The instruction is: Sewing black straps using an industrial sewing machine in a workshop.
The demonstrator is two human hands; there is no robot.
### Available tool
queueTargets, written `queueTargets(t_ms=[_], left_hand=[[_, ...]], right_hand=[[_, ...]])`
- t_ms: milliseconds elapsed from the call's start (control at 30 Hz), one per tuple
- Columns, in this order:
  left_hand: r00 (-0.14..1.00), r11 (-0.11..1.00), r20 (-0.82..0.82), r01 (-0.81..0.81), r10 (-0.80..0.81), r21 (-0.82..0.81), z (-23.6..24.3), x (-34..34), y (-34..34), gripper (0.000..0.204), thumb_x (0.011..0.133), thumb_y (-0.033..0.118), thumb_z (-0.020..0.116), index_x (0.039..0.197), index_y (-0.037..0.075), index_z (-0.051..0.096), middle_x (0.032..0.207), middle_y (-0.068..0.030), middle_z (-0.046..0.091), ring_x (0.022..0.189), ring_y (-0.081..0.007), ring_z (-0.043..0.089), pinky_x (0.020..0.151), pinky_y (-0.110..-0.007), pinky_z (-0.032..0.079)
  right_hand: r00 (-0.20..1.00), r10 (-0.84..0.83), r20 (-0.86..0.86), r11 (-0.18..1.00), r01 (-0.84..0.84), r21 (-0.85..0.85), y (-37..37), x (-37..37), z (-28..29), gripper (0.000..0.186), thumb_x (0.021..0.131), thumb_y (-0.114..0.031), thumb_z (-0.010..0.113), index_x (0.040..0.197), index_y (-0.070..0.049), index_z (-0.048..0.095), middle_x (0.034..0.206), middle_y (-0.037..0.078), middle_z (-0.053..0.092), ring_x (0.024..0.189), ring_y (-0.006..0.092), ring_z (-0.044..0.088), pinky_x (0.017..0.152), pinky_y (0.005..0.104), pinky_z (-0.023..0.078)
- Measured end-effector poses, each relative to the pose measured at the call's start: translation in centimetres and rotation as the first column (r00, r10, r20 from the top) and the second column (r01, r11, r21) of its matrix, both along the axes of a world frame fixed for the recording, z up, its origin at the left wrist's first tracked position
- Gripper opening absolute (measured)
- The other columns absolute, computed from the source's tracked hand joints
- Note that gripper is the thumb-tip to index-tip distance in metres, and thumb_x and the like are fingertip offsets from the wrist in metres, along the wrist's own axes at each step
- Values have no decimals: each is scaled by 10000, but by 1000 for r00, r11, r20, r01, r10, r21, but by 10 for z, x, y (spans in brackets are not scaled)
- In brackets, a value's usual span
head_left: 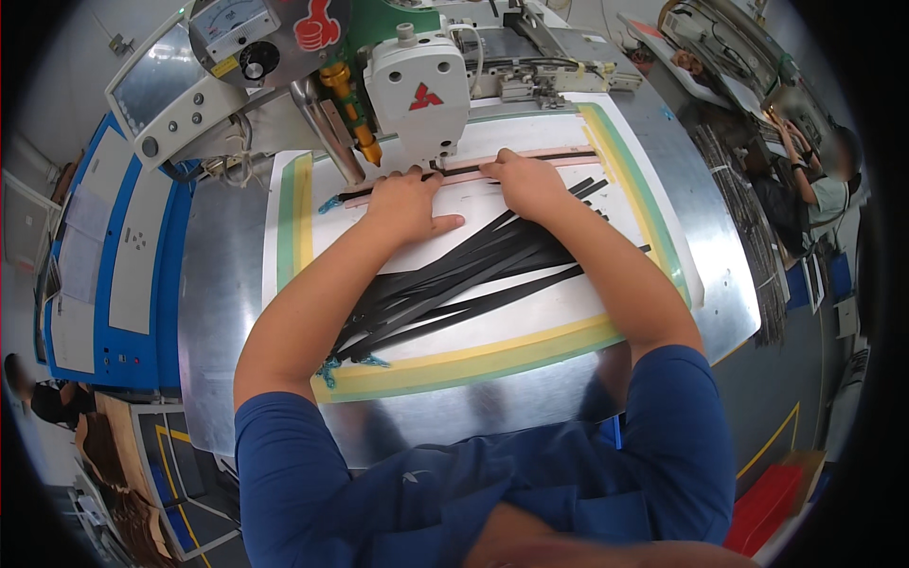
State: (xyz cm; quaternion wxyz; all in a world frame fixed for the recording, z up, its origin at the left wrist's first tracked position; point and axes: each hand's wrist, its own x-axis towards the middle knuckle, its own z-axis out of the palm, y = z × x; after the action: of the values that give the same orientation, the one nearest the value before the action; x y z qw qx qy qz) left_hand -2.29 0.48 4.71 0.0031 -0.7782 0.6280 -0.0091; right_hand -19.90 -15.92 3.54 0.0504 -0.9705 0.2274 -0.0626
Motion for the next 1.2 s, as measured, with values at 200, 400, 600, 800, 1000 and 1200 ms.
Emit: queueTargets(t_ms=[200, 400, 600, 800, 1000, 1200], left_hand=[[999, 1000, -35, 11, -10, 3, -3, 10, 2, 827, 836, 714, 694, 1383, 96, 646, 1285, -171, 661, 1201, -382, 630, 1023, -500, 498], [999, 999, -50, -10, 8, -36, 1, 5, 9, 782, 841, 665, 723, 1401, 124, 646, 1294, -213, 645, 1192, -400, 633, 1013, -489, 517], [997, 998, -38, -66, 67, 22, -1, 6, 6, 774, 844, 650, 733, 1404, 124, 645, 1305, -213, 635, 1188, -403, 633, 1026, -482, 513], [995, 999, -93, -43, 44, 12, -2, 11, 10, 802, 843, 691, 713, 1407, 125, 641, 1335, -185, 615, 1219, -369, 616, 1042, -492, 493], [995, 994, -32, -90, 92, 54, 2, 10, 10, 809, 834, 681, 730, 1404, 114, 642, 1316, -192, 625, 1215, -372, 616, 1030, -498, 500], [995, 999, -96, -36, 35, -9, -2, 10, 11, 778, 857, 661, 721, 1429, 142, 629, 1331, -214, 617, 1197, -429, 612, 1040, -485, 505]], right_hand=[[998, -23, -51, 1000, 24, 9, -5, -3, 4, 473, 902, 1, 611, 1329, -182, 695, 1257, 123, 636, 1129, 320, 700, 917, 451, 580], [996, -76, -47, 997, 76, 2, -16, -16, 3, 475, 916, 7, 592, 1333, -197, 691, 1262, 109, 636, 1142, 318, 696, 919, 459, 578], [988, -129, -85, 992, 128, -19, -25, -26, 11, 468, 933, 6, 560, 1329, -205, 695, 1254, 101, 645, 1133, 320, 696, 921, 450, 577], [990, -115, -77, 993, 114, -16, -23, -23, 8, 462, 926, 10, 566, 1311, -203, 706, 1234, 90, 650, 1126, 313, 692, 934, 439, 574], [993, -84, -79, 996, 82, -34, -13, -10, 5, 446, 909, -9, 607, 1294, -205, 717, 1243, 94, 652, 1116, 321, 697, 928, 434, 578], [997, -49, -58, 999, 48, -18, -4, 1, 4, 422, 899, -31, 619, 1282, -177, 719, 1238, 121, 654, 1093, 338, 708, 906, 448, 586]])
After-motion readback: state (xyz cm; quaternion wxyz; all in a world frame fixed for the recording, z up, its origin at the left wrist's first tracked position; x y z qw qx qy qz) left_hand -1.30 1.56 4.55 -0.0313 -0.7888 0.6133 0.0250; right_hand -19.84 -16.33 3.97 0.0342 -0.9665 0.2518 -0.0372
